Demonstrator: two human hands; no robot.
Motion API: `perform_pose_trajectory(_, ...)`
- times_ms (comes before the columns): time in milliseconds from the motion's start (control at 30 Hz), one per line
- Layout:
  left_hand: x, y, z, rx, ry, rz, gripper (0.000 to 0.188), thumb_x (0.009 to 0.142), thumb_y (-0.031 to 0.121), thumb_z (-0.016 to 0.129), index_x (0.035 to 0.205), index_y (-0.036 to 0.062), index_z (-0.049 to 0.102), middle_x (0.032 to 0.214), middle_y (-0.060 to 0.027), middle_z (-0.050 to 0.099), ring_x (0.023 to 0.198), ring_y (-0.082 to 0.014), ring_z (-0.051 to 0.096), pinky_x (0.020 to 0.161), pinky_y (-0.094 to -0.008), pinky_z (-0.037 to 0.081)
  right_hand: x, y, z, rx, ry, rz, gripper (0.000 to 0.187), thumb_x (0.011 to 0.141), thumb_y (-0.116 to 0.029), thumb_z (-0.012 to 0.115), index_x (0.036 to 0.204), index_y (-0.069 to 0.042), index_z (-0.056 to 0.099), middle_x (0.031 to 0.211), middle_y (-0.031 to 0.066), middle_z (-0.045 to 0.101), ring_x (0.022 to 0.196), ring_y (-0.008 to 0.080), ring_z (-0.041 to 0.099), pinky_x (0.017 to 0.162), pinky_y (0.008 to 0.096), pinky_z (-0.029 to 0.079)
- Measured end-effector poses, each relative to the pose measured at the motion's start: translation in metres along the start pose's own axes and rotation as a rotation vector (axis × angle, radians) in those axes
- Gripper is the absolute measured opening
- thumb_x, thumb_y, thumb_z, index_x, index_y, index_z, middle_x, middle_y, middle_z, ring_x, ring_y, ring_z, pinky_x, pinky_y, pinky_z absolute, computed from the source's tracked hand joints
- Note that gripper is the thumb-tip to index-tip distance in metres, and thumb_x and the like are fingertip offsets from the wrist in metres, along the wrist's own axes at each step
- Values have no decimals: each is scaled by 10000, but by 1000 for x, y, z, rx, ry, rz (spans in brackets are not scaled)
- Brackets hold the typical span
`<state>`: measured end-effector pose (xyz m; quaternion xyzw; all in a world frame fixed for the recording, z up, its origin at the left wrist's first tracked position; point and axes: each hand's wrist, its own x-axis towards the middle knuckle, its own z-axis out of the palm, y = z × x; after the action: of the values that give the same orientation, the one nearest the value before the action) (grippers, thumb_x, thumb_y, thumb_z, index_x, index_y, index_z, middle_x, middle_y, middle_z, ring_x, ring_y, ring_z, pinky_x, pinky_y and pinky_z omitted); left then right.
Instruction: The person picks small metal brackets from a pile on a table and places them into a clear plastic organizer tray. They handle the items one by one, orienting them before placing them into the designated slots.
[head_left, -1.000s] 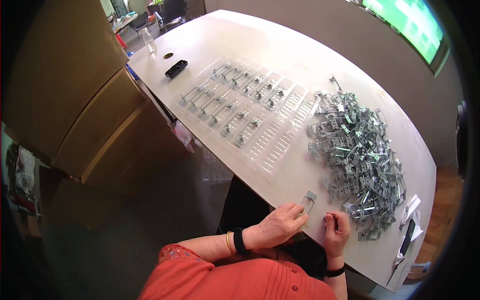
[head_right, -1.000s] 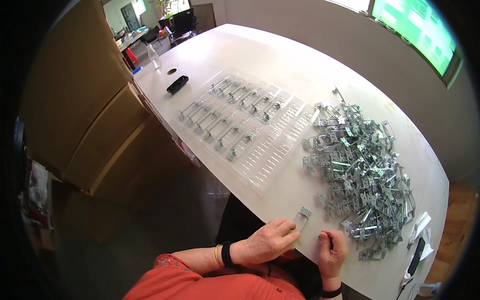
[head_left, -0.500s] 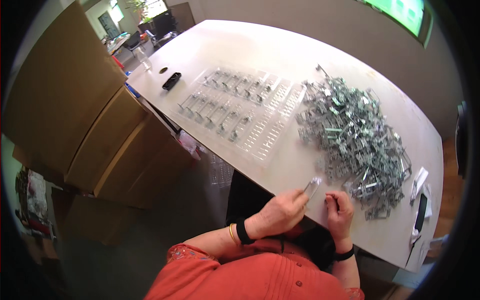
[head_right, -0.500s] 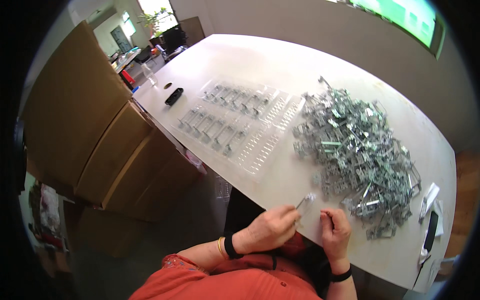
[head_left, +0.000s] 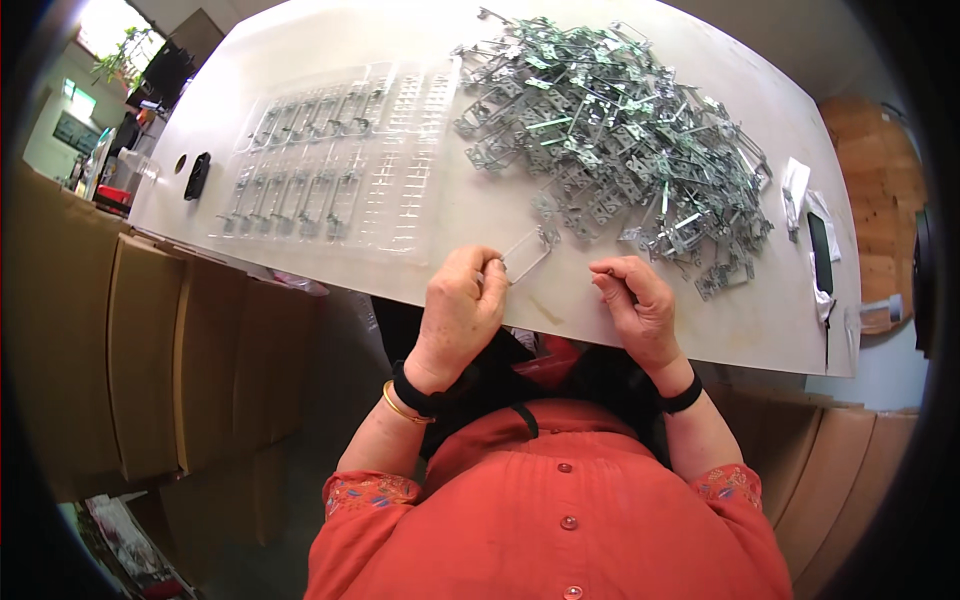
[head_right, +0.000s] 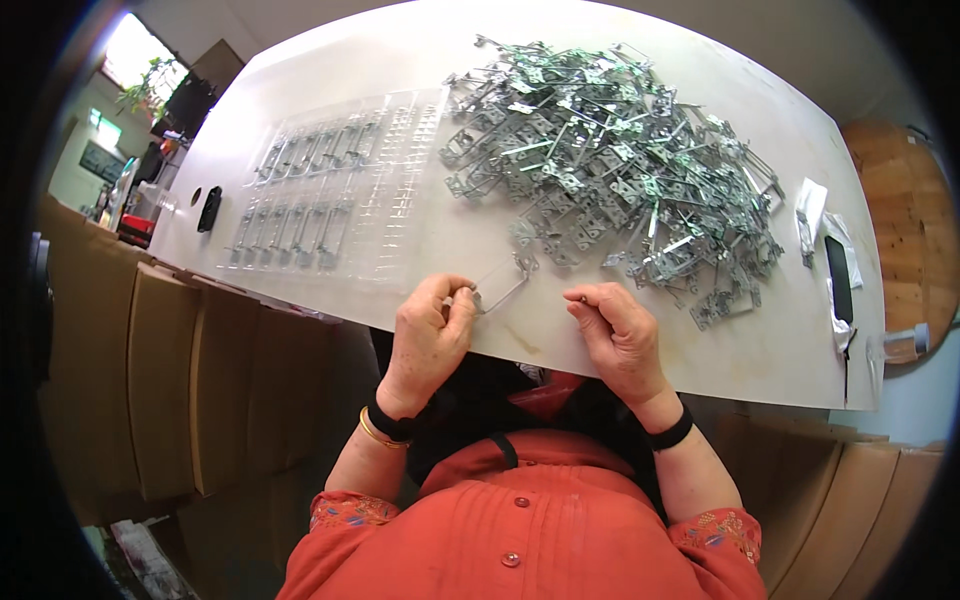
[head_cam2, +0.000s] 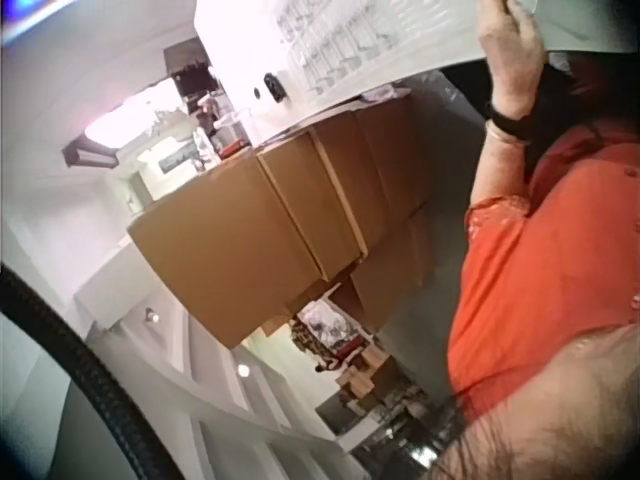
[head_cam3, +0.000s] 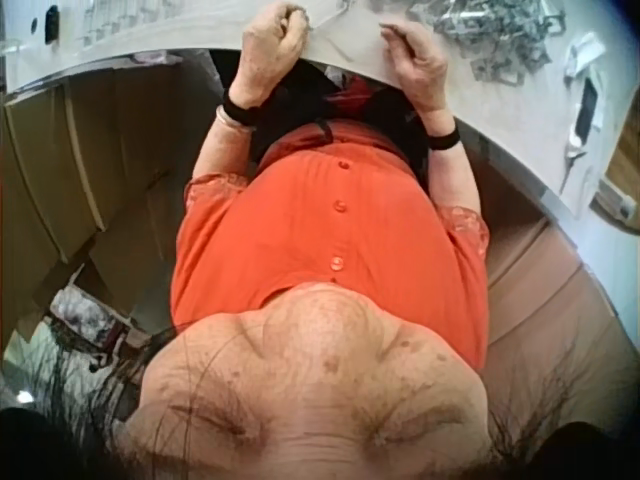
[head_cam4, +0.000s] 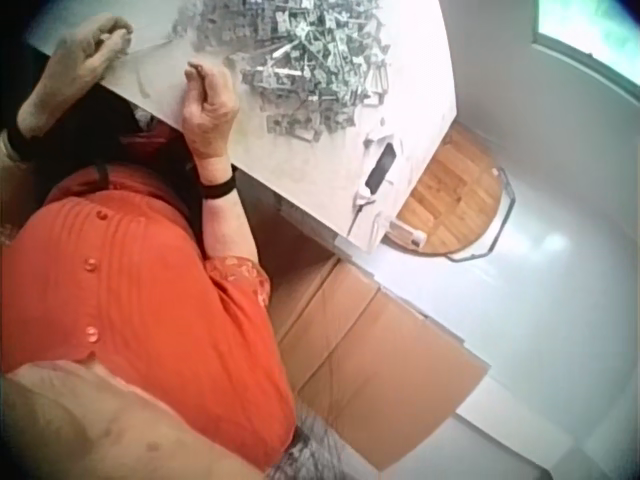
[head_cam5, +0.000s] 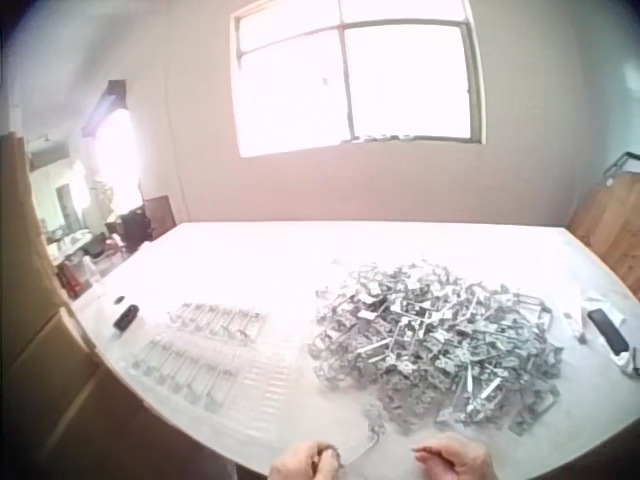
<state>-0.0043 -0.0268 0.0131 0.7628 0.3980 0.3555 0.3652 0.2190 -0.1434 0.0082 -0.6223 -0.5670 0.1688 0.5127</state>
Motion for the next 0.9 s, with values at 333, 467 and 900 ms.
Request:
perform_pose_trajectory(333, 8, 7, 8, 127, 49, 38, 256, 995, 135, 776, 1198, -7, 714, 1036, -149, 688, 731, -218, 645, 690, -345, 543, 4, -3, 1, -66, -18, -38, 153, 982, -2, 740, 1128, -42, 759, 988, 122, 735, 835, 280, 710, 739, 353, 556)
perform_pose_trajectory(467, 8, 7, 13, 241, 86, 186, 345, 952, 174, 829, 1218, -13, 713, 1040, -155, 687, 800, -255, 671, 730, -367, 556, 3, -2, 1, -70, -21, -17, 172, 986, 5, 727, 1149, -43, 751, 999, 127, 737, 853, 293, 722, 751, 366, 565)
perform_pose_trajectory(900, 5, 7, -4, 103, -160, 138, 361, 857, 97, 856, 1176, 15, 708, 1105, -119, 668, 847, -222, 682, 732, -345, 569, 2, 1, 1, -65, 14, -51, 227, 970, 67, 701, 1171, -33, 742, 1063, 124, 739, 902, 279, 736, 784, 347, 579)
